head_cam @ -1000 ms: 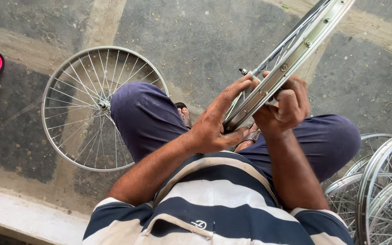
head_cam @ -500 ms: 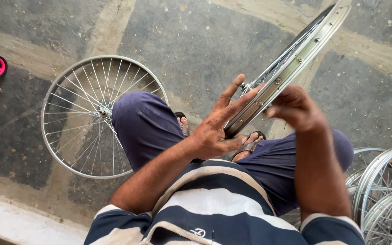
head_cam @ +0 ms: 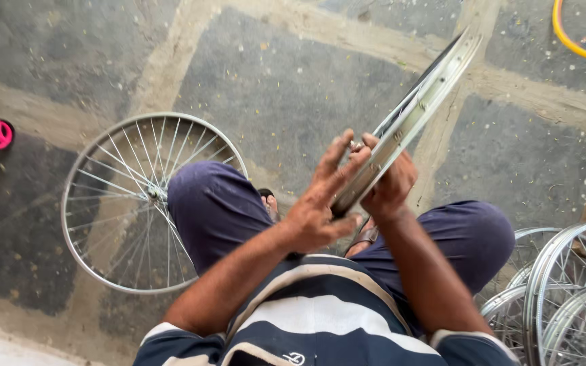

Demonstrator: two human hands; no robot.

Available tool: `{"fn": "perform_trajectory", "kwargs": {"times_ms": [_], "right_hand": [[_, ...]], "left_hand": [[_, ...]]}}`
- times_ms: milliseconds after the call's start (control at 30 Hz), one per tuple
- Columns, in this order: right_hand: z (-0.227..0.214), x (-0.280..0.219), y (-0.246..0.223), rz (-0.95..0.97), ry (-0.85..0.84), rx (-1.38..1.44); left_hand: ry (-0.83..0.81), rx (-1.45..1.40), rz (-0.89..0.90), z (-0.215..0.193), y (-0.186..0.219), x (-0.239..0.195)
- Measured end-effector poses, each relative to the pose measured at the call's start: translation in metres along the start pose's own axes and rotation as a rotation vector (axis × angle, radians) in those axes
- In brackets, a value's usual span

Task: The person sits on the ground and uses a small metal tool to tighten or adjust the spokes on a bicycle wheel rim. They rotate the wheel and work on different sections of the rim throughout the clip.

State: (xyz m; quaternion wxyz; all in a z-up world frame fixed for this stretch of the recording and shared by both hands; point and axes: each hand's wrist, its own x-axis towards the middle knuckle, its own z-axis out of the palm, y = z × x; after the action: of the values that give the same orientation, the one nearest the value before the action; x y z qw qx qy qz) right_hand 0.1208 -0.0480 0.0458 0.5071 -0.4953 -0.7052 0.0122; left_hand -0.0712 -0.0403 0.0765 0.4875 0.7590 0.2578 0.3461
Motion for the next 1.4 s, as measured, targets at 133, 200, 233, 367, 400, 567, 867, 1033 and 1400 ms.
{"fn": "perform_trajectory", "kwargs": {"times_ms": [133, 200, 233, 367, 400, 567, 867, 1033, 1400], "right_hand": [[0.013, -0.017, 0.014, 0.293, -0.058, 0.352], [-0.007, -0.015, 0.035, 0.623, -0.308, 0.835], [-0.020, -0.008, 0.048, 0.734, -0.451, 1.092], [-0.040, 0.017, 0.071, 0.716, -0.841, 1.378], [-0.038, 0.020, 0.067, 0.754, -0.769, 1.307], [-0.014, 0.002, 0.013, 0.564, -0.237, 0.361], [-0.009, -0.015, -0.004, 0.371, 0.049, 0.464], [-0.026, -0.035, 0.014, 0.438, -0.046, 0.650], [-0.033, -0.025, 0.030, 0.639, -0.223, 1.292]], "left_hand": [[0.004, -0.031, -0.023, -0.008, 0.006, 0.002], [-0.005, -0.059, -0.045, -0.010, 0.009, -0.003], [-0.004, -0.055, -0.044, -0.010, 0.010, -0.003], [-0.006, -0.079, -0.055, -0.009, 0.016, -0.006], [-0.008, -0.104, -0.083, -0.010, 0.016, -0.004], [-0.003, -0.137, -0.140, -0.009, 0.017, -0.003], [-0.025, -0.018, -0.078, -0.005, 0.011, -0.005], [-0.023, -0.011, -0.054, -0.001, 0.003, -0.005], [-0.040, -0.098, -0.170, 0.006, 0.008, -0.014]]}}
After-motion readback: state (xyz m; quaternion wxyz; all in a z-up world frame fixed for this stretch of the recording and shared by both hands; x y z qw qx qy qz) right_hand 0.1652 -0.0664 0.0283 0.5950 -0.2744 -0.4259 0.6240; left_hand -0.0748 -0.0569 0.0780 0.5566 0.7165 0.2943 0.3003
